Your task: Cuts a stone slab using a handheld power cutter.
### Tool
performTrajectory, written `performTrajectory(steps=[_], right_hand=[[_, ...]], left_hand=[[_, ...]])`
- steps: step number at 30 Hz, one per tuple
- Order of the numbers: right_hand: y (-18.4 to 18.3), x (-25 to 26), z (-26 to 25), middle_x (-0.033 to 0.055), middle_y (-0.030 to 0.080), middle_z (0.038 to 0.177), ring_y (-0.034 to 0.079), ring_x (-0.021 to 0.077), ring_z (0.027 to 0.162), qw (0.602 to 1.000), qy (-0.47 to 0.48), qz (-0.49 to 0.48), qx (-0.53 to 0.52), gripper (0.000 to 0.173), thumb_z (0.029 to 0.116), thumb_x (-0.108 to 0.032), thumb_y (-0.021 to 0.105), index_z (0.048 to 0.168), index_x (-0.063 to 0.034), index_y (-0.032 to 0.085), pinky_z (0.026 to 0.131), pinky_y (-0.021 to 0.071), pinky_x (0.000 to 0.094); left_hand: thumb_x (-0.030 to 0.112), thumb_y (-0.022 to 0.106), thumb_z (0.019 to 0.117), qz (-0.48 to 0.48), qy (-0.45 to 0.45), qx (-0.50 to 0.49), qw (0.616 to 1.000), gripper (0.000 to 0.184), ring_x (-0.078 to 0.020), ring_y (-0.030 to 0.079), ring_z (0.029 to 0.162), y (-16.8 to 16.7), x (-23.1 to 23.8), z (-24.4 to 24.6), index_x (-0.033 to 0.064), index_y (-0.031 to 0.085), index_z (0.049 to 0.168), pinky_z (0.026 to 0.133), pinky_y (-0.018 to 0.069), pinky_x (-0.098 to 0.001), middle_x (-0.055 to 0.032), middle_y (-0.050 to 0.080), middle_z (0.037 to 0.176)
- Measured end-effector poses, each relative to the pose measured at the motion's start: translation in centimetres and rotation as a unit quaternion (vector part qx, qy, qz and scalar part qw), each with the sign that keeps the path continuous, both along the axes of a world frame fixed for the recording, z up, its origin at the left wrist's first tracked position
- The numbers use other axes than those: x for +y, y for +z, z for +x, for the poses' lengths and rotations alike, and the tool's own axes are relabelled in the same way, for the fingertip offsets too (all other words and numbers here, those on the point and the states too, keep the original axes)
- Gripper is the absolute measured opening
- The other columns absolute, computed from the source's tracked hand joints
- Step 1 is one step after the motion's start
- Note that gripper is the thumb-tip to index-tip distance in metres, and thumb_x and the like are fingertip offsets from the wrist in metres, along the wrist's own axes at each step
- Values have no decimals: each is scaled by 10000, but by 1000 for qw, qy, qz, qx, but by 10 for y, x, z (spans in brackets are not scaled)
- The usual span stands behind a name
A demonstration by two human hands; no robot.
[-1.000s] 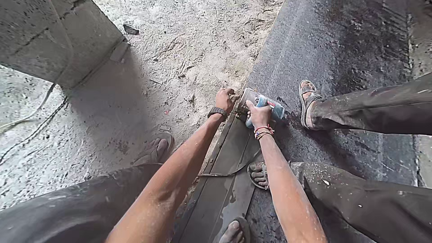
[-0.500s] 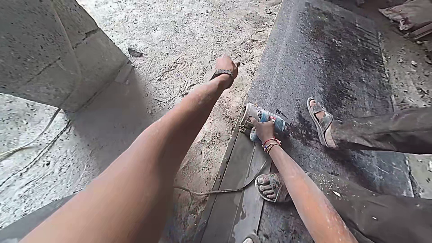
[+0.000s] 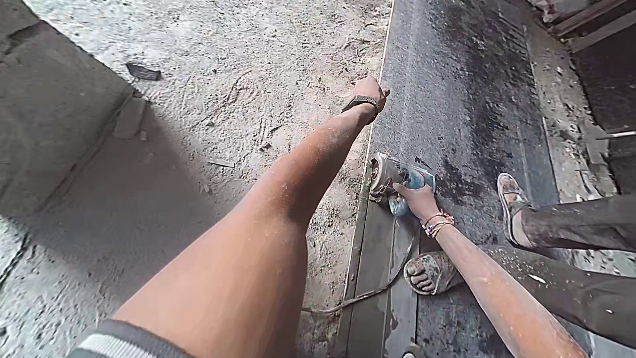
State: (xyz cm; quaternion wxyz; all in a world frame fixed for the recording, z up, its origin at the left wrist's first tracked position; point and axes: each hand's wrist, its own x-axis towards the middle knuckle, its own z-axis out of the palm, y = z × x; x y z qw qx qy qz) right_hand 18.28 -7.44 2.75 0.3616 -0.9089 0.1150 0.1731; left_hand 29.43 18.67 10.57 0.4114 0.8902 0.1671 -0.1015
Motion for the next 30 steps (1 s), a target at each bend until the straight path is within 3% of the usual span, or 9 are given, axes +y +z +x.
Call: performTrajectory(steps=[5, 10, 13, 18, 21, 24, 27, 30], right_hand=[[-2, 8, -5, 109, 663, 902, 662, 156, 743, 999, -29, -18, -26, 461, 874, -247, 833, 1158, 36, 604, 760, 573, 354], [1, 7, -5, 195, 680, 1031, 682, 269, 899, 997, -35, -62, -19, 609, 875, -349, 832, 1246, 60, 575, 890, 548, 472], [0, 10, -17, 226, 671, 1034, 669, 332, 901, 996, -59, -68, -24, 656, 874, -436, 813, 1260, 38, 575, 847, 530, 556], [-8, 7, -14, 222, 668, 1103, 682, 319, 1005, 994, -90, -49, -37, 660, 889, -435, 794, 1258, 59, 557, 923, 537, 524], [-10, 10, -18, 211, 664, 1105, 678, 302, 994, 994, -96, -40, -32, 663, 900, -437, 784, 1275, 52, 540, 918, 532, 511], [-13, 7, -17, 174, 672, 1039, 685, 250, 899, 994, -95, -28, -51, 636, 904, -419, 784, 1271, 39, 538, 865, 552, 469], [-11, 11, -18, 139, 673, 991, 683, 203, 819, 993, -102, -28, -51, 609, 904, -405, 790, 1259, 23, 545, 818, 569, 421], [-8, 13, -18, 177, 670, 1060, 697, 235, 892, 993, -109, -33, -34, 631, 910, -387, 791, 1282, 50, 528, 872, 568, 430]], left_hand=[[460, 517, 1065, -34, 0, 32, 999, 601, -409, 574, 1321, -25, -10, 2, -88, 602, 1296, 1081, 468, -577, -301, 603, 1355], [480, 508, 1062, -19, -45, 29, 998, 595, -416, 611, 1269, -38, -25, 8, -70, 644, 1241, 1043, 490, -603, -294, 639, 1299], [476, 510, 1061, -3, -51, 30, 998, 606, -413, 603, 1283, -43, -25, 4, -74, 613, 1293, 1066, 478, -587, -291, 627, 1327], [508, 497, 1058, 21, -73, 22, 997, 650, -430, 574, 1317, -45, -31, 3, -83, 595, 1309, 1088, 451, -608, -310, 604, 1354], [515, 491, 1055, 38, -86, 19, 995, 652, -430, 555, 1339, -44, -38, 1, -82, 621, 1280, 1100, 437, -607, -313, 596, 1366], [496, 481, 1064, 33, -105, 14, 994, 632, -432, 569, 1318, -37, -49, -4, -94, 640, 1223, 1081, 447, -607, -315, 606, 1342], [487, 480, 1067, 21, -117, 13, 993, 629, -413, 558, 1336, -35, -55, -6, -97, 616, 1259, 1092, 443, -589, -309, 588, 1368], [506, 493, 1056, 16, -127, 2, 992, 634, -424, 565, 1326, -39, -58, -5, -78, 624, 1265, 1079, 456, -598, -310, 600, 1352]])
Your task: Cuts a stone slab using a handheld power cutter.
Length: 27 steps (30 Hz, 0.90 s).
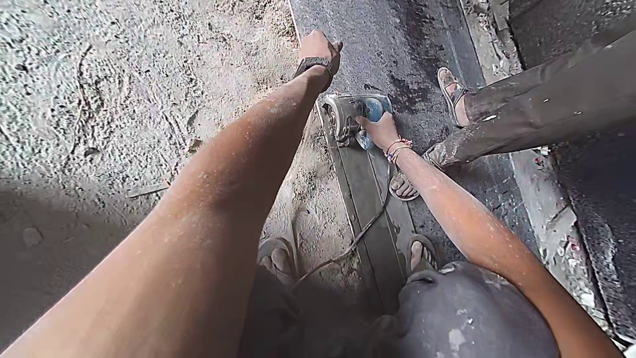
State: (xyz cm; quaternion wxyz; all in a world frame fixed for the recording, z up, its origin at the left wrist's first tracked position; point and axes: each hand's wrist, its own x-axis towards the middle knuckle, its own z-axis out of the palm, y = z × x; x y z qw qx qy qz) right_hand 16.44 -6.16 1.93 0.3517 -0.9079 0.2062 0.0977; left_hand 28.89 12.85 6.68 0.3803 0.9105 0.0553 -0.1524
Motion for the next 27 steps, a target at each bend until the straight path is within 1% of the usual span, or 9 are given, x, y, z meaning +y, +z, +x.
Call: performTrajectory(steps=[4, 6, 9, 11, 17, 19, 22, 23, 27], right_hand=[[-7, -1, 1, 167, 665, 1039, 698, 210, 852, 999, -7, 41, -21, 619, 898, -327, 810, 1291, 48, 512, 824, 588, 395], [-9, -2, 1, 160, 670, 1033, 703, 200, 826, 997, -5, 65, -35, 601, 901, -284, 807, 1309, 42, 510, 807, 601, 381], [-12, -3, 1, 130, 677, 961, 701, 170, 741, 994, -2, 96, -55, 538, 904, -229, 801, 1278, 36, 520, 737, 618, 344], [-13, -2, 0, 115, 679, 936, 696, 156, 722, 993, 1, 99, -59, 507, 906, -223, 798, 1257, 31, 534, 725, 615, 332], [-16, -4, 1, 115, 663, 953, 687, 152, 733, 993, 0, 102, -66, 516, 910, -228, 792, 1263, 34, 522, 724, 610, 330], [-16, -4, 1, 108, 674, 932, 695, 143, 718, 993, 0, 97, -72, 512, 904, -237, 797, 1251, 32, 533, 714, 618, 319], [-14, -2, 0, 121, 661, 980, 688, 148, 758, 993, -2, 90, -74, 541, 899, -246, 796, 1273, 39, 529, 750, 606, 331], [-16, -2, 0, 118, 664, 973, 691, 145, 749, 992, -2, 91, -83, 538, 891, -246, 801, 1265, 35, 534, 740, 611, 328], [-19, -4, 0, 136, 655, 1011, 687, 169, 786, 993, -4, 83, -78, 610, 887, -279, 806, 1308, 42, 503, 774, 600, 353]], left_hand=[[504, 506, 1053, -10, -9, 5, 1000, 645, -428, 527, 1367, 6, 1, -6, -71, 591, 1333, 1114, 425, -597, -310, 561, 1410], [499, 503, 1056, -15, -10, 4, 1000, 646, -424, 551, 1344, 5, 1, -4, -79, 578, 1336, 1098, 446, -589, -309, 574, 1393], [483, 497, 1064, -26, -12, 6, 1000, 632, -411, 564, 1334, 2, 2, -2, -81, 567, 1340, 1090, 457, -580, -299, 587, 1379], [471, 504, 1065, -32, -11, 6, 999, 609, -407, 569, 1329, -1, 3, -1, -73, 581, 1327, 1089, 458, -577, -291, 597, 1371], [480, 493, 1066, -30, -9, 17, 999, 609, -399, 577, 1318, -12, 5, 7, -83, 614, 1267, 1085, 465, -562, -292, 606, 1349], [477, 479, 1073, -21, -12, 21, 999, 619, -407, 567, 1330, -12, 6, 7, -91, 601, 1287, 1095, 452, -571, -301, 597, 1362], [467, 471, 1079, -12, -11, 18, 1000, 613, -403, 558, 1344, -13, 8, 8, -89, 591, 1309, 1104, 446, -569, -298, 586, 1385], [458, 469, 1082, -11, -8, 17, 1000, 601, -401, 557, 1344, -14, 8, 10, -86, 594, 1303, 1102, 446, -566, -296, 586, 1384], [365, 458, 1092, 1, -2, 6, 1000, 506, -414, 553, 1346, -26, 16, 17, -63, 595, 1323, 1107, 443, -579, -299, 587, 1383]])
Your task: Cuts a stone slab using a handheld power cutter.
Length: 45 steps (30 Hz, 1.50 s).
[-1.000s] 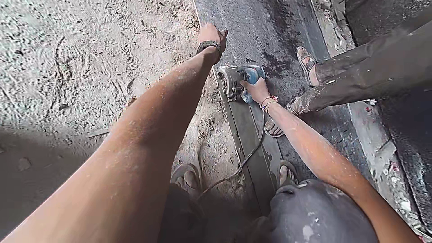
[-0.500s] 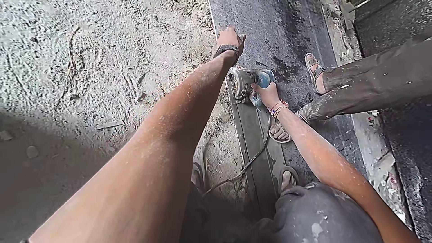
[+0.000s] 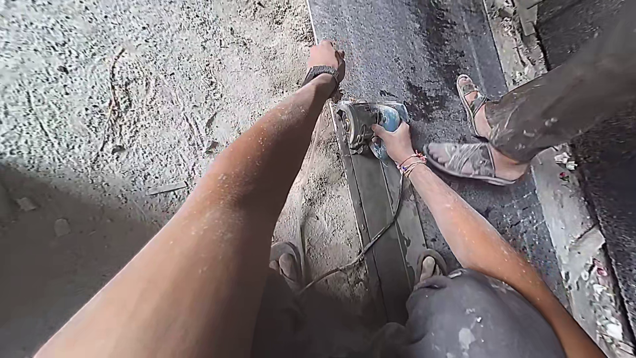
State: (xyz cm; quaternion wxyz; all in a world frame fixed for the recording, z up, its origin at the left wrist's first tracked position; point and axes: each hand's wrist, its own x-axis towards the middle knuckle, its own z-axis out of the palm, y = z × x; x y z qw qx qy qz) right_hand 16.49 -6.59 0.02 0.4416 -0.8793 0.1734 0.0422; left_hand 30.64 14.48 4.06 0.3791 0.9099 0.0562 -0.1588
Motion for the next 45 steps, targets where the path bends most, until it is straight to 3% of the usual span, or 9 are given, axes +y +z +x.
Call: performTrajectory(steps=[4, 8, 15, 18, 27, 32, 34, 38, 45], right_hand=[[-7, -5, 1, 124, 687, 944, 710, 171, 713, 1000, 18, 0, -18, 552, 906, -285, 789, 1273, 38, 532, 709, 631, 355], [-7, -6, 1, 150, 678, 982, 708, 192, 763, 1000, 18, 8, -24, 571, 902, -275, 791, 1292, 49, 527, 754, 619, 372], [1, -3, -3, 198, 654, 1061, 696, 227, 824, 1000, 26, 9, -15, 596, 925, -255, 779, 1333, 76, 496, 807, 599, 398], [-6, -11, -9, 198, 673, 1009, 682, 273, 752, 999, 41, -17, -3, 635, 941, -416, 739, 1338, 23, 509, 725, 589, 472], [-1, -14, -10, 198, 690, 942, 686, 312, 736, 998, 58, -33, 22, 637, 967, -474, 682, 1336, 17, 513, 716, 576, 513], [-10, -16, -6, 204, 676, 1014, 693, 304, 800, 998, 63, -10, -7, 610, 955, -431, 695, 1342, 5, 516, 747, 578, 502], [-6, -14, 1, 211, 676, 1055, 704, 297, 862, 998, 67, 3, -17, 550, 950, -323, 725, 1312, 49, 543, 836, 580, 488], [1, -12, 2, 224, 670, 1096, 700, 304, 910, 998, 69, -3, -15, 547, 956, -302, 725, 1324, 57, 540, 874, 568, 485], [-4, -11, 2, 210, 681, 1039, 707, 288, 829, 998, 64, 12, -24, 517, 947, -274, 743, 1297, 55, 551, 834, 588, 476]], left_hand=[[299, 464, 1076, 8, 25, -10, 1000, 422, -420, 589, 1298, -8, 16, 0, -19, 629, 1300, 1066, 464, -614, -276, 627, 1337], [258, 441, 1071, 42, 49, -6, 998, 413, -452, 590, 1283, -8, 33, -2, -45, 621, 1286, 1044, 466, -643, -302, 623, 1324], [583, 448, 1045, 114, 64, -40, 991, 700, -486, 616, 1223, -10, 55, -7, -65, 635, 1235, 999, 472, -678, -319, 652, 1241], [591, 388, 1060, 125, 76, -37, 989, 734, -488, 621, 1214, -11, 60, -8, -83, 651, 1182, 995, 476, -679, -329, 655, 1225], [564, 308, 1089, 160, 96, -30, 982, 750, -503, 597, 1247, -7, 59, -11, -101, 637, 1198, 1018, 452, -691, -353, 637, 1250], [551, 269, 1099, 184, 86, -29, 979, 760, -518, 586, 1255, -5, 53, -10, -111, 623, 1220, 1019, 445, -699, -368, 619, 1272], [547, 242, 1103, 202, 78, -27, 976, 772, -528, 575, 1268, -2, 48, -11, -116, 612, 1244, 1025, 436, -702, -379, 608, 1288], [524, 192, 1111, 208, 75, -33, 975, 784, -530, 567, 1279, -2, 48, -9, -125, 610, 1247, 1033, 436, -691, -381, 602, 1300], [479, 191, 1121, 181, 105, -31, 977, 740, -500, 569, 1294, -5, 57, -8, -118, 604, 1263, 1054, 435, -665, -361, 603, 1318]])
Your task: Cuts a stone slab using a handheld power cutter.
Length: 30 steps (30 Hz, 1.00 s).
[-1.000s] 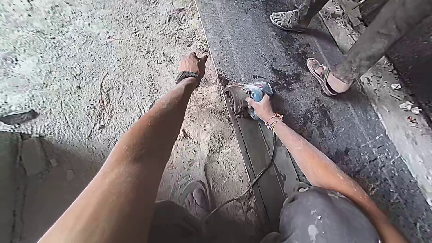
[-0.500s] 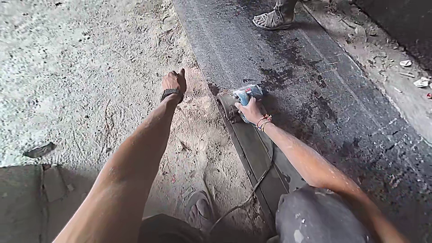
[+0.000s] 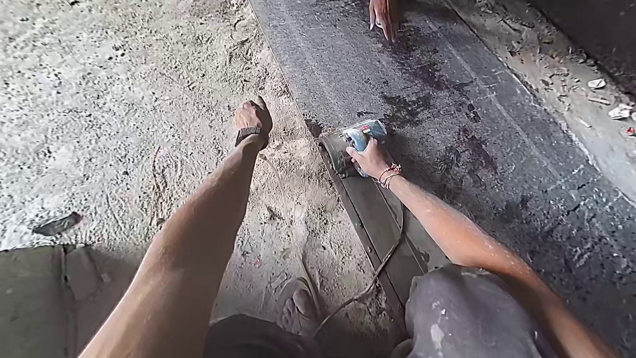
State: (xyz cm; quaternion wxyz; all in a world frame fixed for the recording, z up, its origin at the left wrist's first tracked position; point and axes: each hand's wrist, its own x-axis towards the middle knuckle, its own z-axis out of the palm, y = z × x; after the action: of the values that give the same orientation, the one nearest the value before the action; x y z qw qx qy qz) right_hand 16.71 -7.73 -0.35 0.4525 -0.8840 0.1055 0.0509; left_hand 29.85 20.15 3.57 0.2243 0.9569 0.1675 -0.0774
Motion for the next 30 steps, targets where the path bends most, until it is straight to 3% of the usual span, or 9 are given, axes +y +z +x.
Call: performTrajectory(steps=[10, 12, 14, 16, 18, 20, 22, 27, 30], right_hand=[[1, 1, 0, 219, 677, 1072, 703, 302, 897, 1000, 1, -22, -5, 533, 935, -314, 756, 1275, 53, 574, 873, 572, 486], [7, -1, -2, 234, 669, 1138, 683, 327, 1011, 999, 10, -49, 10, 659, 914, -430, 766, 1308, 56, 558, 936, 534, 514], [12, -9, -6, 263, 608, 1309, 613, 356, 1207, 997, 36, -71, 22, 894, 877, -570, 750, 1445, 46, 440, 1051, 466, 536], [8, -21, -19, 252, 630, 1272, 637, 365, 1169, 991, 49, -124, -9, 988, 843, -717, 674, 1463, 6, 413, 991, 501, 562], [11, -36, -47, 229, 645, 1225, 666, 355, 1090, 987, 52, -152, -24, 906, 887, -726, 613, 1444, -34, 433, 912, 535, 565], [16, -52, -79, 174, 663, 1112, 689, 276, 960, 987, 61, -148, -16, 714, 974, -596, 594, 1397, -34, 471, 831, 573, 472], [25, -63, -114, 159, 666, 1100, 684, 236, 962, 990, 63, -127, 22, 589, 1019, -486, 567, 1367, -14, 503, 850, 565, 426], [30, -79, -201, 111, 687, 1069, 681, 134, 919, 984, 71, -115, 113, 524, 1028, -477, 529, 1248, -8, 610, 837, 561, 303], [30, -75, -236, 87, 692, 1018, 685, 110, 881, 988, 34, -86, 121, 470, 1042, -422, 526, 1216, 3, 626, 817, 571, 284]], left_hand=[[439, 182, 1123, -5, -3, -3, 1000, 708, -495, 582, 1279, 6, -1, -6, -103, 628, 1219, 1035, 443, -670, -353, 619, 1296], [437, 174, 1120, -7, -4, -1, 1000, 711, -507, 564, 1296, 6, -3, -7, -102, 621, 1243, 1042, 429, -684, -359, 606, 1315], [442, 178, 1121, -14, -5, -3, 1000, 714, -512, 557, 1302, 7, -3, -7, -104, 618, 1253, 1054, 416, -693, -361, 605, 1317], [433, 168, 1122, -21, -10, -3, 1000, 717, -506, 569, 1292, 9, -3, -7, -105, 626, 1244, 1047, 425, -690, -361, 611, 1310], [407, 157, 1121, -32, -23, -5, 999, 712, -513, 578, 1271, 9, -3, -12, -118, 632, 1196, 1023, 436, -697, -370, 617, 1282], [390, 159, 1118, -31, -33, -11, 999, 703, -519, 573, 1276, 8, -4, -12, -125, 633, 1189, 1022, 428, -706, -378, 614, 1279], [381, 157, 1115, -33, -44, -18, 998, 698, -524, 553, 1297, 7, -4, -11, -128, 628, 1192, 1042, 405, -709, -383, 602, 1296], [405, 166, 1106, -60, -54, -8, 997, 688, -489, 561, 1310, 0, -11, -6, -99, 615, 1238, 1044, 433, -675, -347, 605, 1323], [409, 172, 1105, -86, -69, -11, 994, 679, -479, 569, 1304, 0, -25, -8, -92, 601, 1267, 1045, 437, -665, -343, 607, 1322]])
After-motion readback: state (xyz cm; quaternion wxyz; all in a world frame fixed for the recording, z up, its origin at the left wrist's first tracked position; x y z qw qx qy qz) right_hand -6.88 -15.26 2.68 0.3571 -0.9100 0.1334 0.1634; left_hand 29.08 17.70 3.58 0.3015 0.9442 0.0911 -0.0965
